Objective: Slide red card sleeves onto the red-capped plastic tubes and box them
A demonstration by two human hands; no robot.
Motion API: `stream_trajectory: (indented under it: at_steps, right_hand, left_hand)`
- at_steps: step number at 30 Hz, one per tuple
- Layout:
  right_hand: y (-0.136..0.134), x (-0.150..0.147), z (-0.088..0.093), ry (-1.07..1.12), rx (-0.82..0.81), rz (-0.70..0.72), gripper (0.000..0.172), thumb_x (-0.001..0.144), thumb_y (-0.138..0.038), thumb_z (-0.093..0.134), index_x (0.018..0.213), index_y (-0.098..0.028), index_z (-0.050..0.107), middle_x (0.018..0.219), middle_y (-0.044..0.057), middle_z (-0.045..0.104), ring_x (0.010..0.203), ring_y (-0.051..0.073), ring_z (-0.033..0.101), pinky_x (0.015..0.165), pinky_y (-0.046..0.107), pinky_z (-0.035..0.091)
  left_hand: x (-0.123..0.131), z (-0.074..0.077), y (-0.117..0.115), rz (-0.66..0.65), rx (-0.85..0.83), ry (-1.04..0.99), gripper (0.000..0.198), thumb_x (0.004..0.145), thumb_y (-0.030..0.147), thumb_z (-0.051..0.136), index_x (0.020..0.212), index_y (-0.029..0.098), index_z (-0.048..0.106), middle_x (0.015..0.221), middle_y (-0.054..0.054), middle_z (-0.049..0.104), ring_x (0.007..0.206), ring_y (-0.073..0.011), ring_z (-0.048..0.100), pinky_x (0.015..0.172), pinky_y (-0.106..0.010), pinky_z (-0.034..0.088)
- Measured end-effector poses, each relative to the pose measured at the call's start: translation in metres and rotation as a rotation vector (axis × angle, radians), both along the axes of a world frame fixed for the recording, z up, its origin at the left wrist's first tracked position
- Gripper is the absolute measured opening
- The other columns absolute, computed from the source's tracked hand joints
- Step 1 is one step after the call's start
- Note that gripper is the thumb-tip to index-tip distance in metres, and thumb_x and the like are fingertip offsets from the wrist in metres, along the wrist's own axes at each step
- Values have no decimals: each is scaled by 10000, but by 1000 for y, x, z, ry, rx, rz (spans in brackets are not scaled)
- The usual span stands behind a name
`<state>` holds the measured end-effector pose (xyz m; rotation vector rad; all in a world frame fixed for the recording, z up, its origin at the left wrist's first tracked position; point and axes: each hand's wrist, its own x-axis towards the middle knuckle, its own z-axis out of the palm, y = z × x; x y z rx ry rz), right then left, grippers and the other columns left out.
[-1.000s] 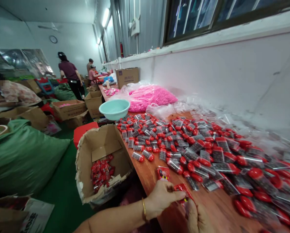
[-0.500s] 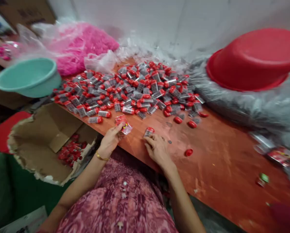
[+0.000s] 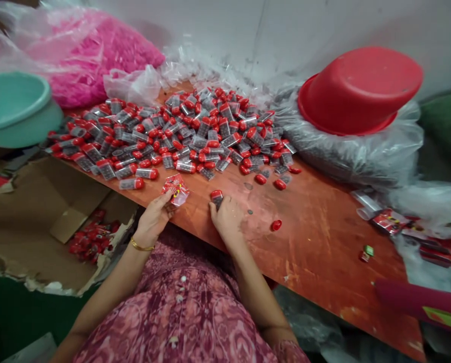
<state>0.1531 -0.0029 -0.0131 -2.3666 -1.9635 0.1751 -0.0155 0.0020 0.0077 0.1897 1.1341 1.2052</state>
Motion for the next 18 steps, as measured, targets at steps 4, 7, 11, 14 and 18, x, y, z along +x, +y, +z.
stream_trajectory:
  at_steps: [4, 7, 11, 14, 18]
  right_hand:
    - [-4, 12, -10, 107, 59, 65, 294, 839, -348, 515, 971, -97, 591, 956, 186, 649, 870, 277, 593, 726, 350, 410]
    - [-11, 24, -12, 485, 99, 145, 275, 809, -347, 528, 977, -141, 596, 888, 108, 655, 789, 229, 586, 696, 329, 432]
    - [-25, 27, 5, 1180, 51, 231, 309, 754, -436, 582, 942, -194, 622, 756, 18, 629, 606, 150, 543, 548, 265, 431]
    - [-32, 22, 25, 1387, -24, 237, 264, 721, -406, 637, 878, -194, 645, 664, -7, 597, 525, 114, 495, 480, 234, 397]
    - [-30, 17, 37, 1386, -73, 254, 203, 684, -332, 665, 812, -175, 648, 617, -20, 570, 504, 93, 464, 464, 218, 382]
  left_hand:
    - [-4, -5, 1, -19, -3, -31, 188, 614, 255, 782, 660, 144, 637, 545, 20, 640, 480, -85, 576, 499, -197, 471]
    - [-1, -7, 2, -55, -17, -57, 169, 631, 249, 773, 684, 142, 654, 569, 10, 653, 490, -87, 582, 506, -198, 476]
    - [6, -5, 0, -107, -43, -85, 138, 648, 228, 763, 728, 149, 682, 598, 3, 669, 492, -88, 582, 498, -194, 471]
    - [9, -2, -3, -166, -44, -76, 145, 641, 239, 769, 718, 147, 689, 620, -9, 678, 505, -100, 589, 508, -210, 477]
    - [10, 0, -6, -255, 22, -46, 211, 601, 276, 794, 718, 131, 694, 654, -23, 690, 518, -101, 594, 538, -219, 486]
